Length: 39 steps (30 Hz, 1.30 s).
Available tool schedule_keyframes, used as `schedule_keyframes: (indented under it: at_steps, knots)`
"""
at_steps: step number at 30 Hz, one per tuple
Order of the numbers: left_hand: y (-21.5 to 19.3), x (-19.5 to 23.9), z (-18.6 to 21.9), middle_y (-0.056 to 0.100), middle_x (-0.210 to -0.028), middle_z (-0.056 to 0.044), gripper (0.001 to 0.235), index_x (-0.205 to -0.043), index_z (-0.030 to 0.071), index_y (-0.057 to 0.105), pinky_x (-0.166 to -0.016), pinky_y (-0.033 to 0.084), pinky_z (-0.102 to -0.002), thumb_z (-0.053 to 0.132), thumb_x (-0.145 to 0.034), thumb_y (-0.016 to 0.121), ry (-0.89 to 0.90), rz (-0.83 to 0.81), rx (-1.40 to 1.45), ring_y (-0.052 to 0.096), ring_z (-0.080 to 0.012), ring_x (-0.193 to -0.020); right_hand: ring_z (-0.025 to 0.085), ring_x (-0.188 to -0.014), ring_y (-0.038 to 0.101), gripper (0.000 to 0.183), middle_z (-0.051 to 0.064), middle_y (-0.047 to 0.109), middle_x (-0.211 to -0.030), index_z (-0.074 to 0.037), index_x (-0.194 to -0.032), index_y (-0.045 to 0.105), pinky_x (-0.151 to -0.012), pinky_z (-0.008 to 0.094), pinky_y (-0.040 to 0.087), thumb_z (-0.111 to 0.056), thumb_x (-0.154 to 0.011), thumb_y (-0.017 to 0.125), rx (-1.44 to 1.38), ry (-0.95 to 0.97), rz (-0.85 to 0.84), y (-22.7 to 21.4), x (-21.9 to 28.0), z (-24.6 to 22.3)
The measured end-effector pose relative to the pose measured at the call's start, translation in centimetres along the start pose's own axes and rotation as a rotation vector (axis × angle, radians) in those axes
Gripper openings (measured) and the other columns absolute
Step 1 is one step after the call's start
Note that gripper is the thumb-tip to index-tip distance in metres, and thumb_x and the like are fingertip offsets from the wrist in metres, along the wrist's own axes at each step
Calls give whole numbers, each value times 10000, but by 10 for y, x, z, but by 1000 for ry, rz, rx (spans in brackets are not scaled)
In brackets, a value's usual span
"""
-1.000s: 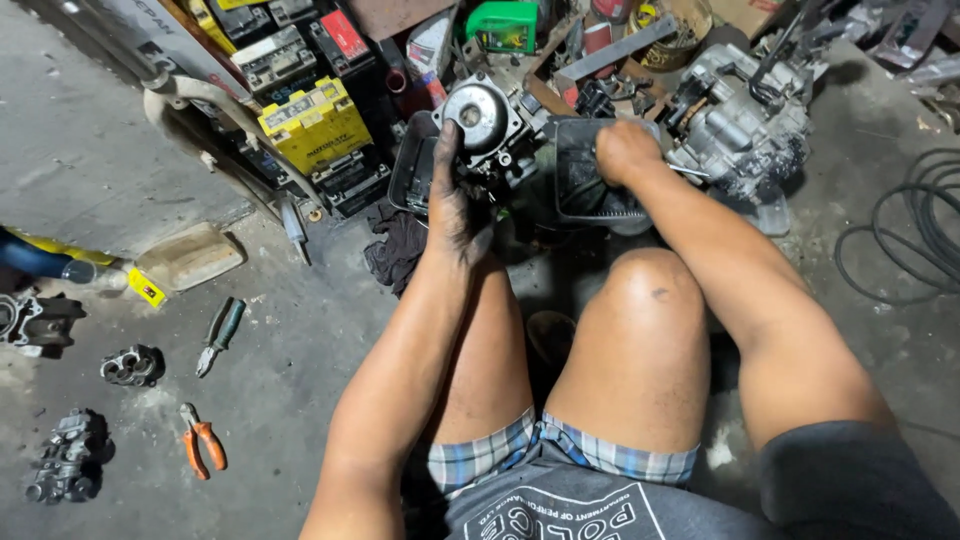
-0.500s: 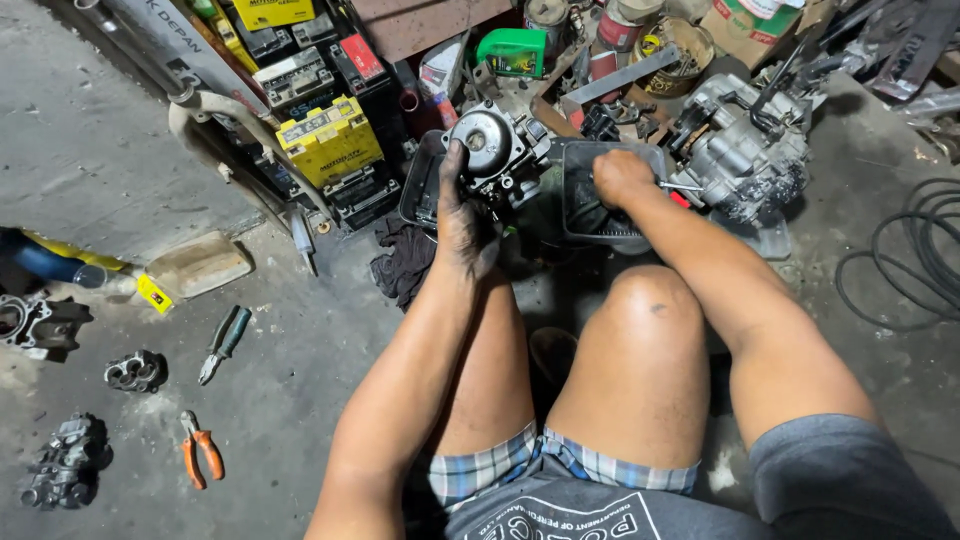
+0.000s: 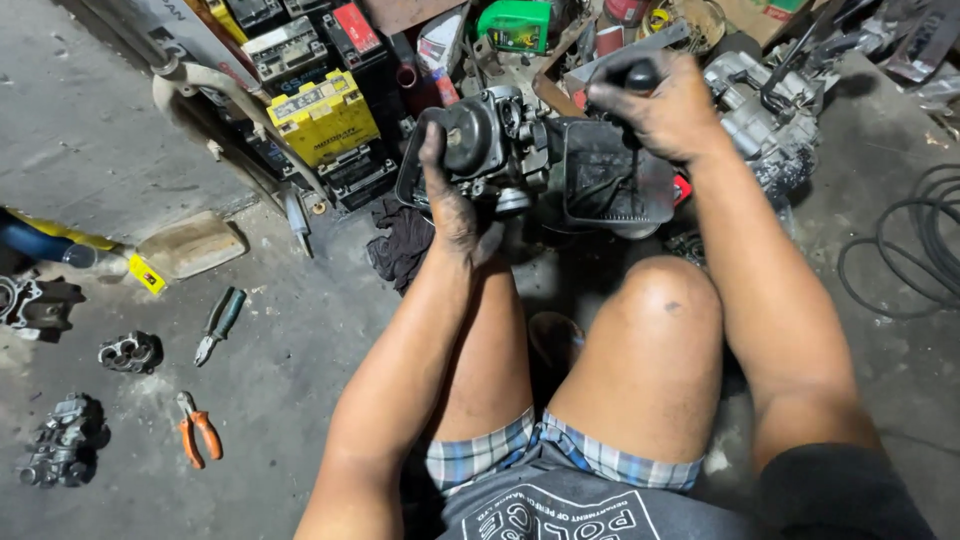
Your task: The person sits on the floor and uses a screwdriver to disassemble a mechanical engine component, removing screws and separating parts. They then wipe the component with a cloth and continue to manipulate and reassemble the parts by hand.
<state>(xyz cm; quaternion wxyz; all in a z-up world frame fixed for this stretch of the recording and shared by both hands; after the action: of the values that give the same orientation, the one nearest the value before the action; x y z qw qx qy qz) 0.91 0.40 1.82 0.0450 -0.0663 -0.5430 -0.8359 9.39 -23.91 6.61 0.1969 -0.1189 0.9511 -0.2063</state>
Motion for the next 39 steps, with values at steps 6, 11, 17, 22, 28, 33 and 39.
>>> schedule_keyframes:
  at_steps: [6,11,17,22,28,33,39]
  knots:
    - [9,8,0,708,-1202,-68,463,-1248,101,643,-1006,512,-399,456,-952,648,10,-278,141,669,-213,-1103,209,-999,620,270,87,712,-1122,-43,-1057,737,-945,336,465,-236,-949,891,211,-209,97,1,15,-48]
    - [1,8,-2,719,-1105,-21,351,-1166,113,665,-948,525,-314,398,-962,661,13,-348,231,674,-143,-997,252,-868,633,161,162,694,-1001,86,-1048,713,-845,356,512,79,-953,843,146,-426,41,18,21,-80]
    - [-2,7,-5,611,-1382,-154,756,-1446,33,492,-1145,470,-440,513,-885,647,-189,-547,285,596,-293,-1277,221,-848,636,197,140,700,-1007,41,-1073,720,-827,345,527,89,-946,862,65,-417,-10,17,20,-70]
    - [-5,3,-4,671,-1325,-78,579,-1365,137,610,-1089,509,-475,458,-891,698,-147,-500,309,637,-273,-1218,236,-926,634,221,139,682,-1047,48,-1048,688,-887,361,521,115,-913,850,6,-436,-56,20,22,-73]
    - [-21,0,-3,693,-1255,-62,459,-1354,102,588,-1087,505,-357,286,-944,684,-19,-567,323,660,-194,-1147,259,-922,631,178,148,680,-1026,67,-1026,708,-878,369,505,151,-913,818,105,-476,-51,22,26,-95]
    - [-23,-1,-4,693,-1215,-112,480,-1364,39,563,-1042,521,-355,282,-963,665,40,-573,303,666,-209,-1069,232,-893,626,204,142,678,-1027,40,-1058,711,-832,351,505,127,-925,840,76,-438,-42,22,27,-93]
    - [-34,-5,-11,697,-1297,-119,541,-1392,34,563,-1143,494,-435,243,-910,690,-130,-617,358,674,-266,-1188,250,-879,669,212,151,727,-1017,48,-1050,734,-833,364,535,82,-901,881,214,-446,30,23,31,-99]
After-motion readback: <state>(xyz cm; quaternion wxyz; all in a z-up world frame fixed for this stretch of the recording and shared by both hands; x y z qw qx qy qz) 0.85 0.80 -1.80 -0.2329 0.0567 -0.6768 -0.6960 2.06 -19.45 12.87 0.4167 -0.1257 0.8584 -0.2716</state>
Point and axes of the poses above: each hand's wrist, its own x-axis away from the middle knuckle, its own y-axis out of the palm, z = x × y, the point moved 4 cm from there along -x, towards the middle knuckle
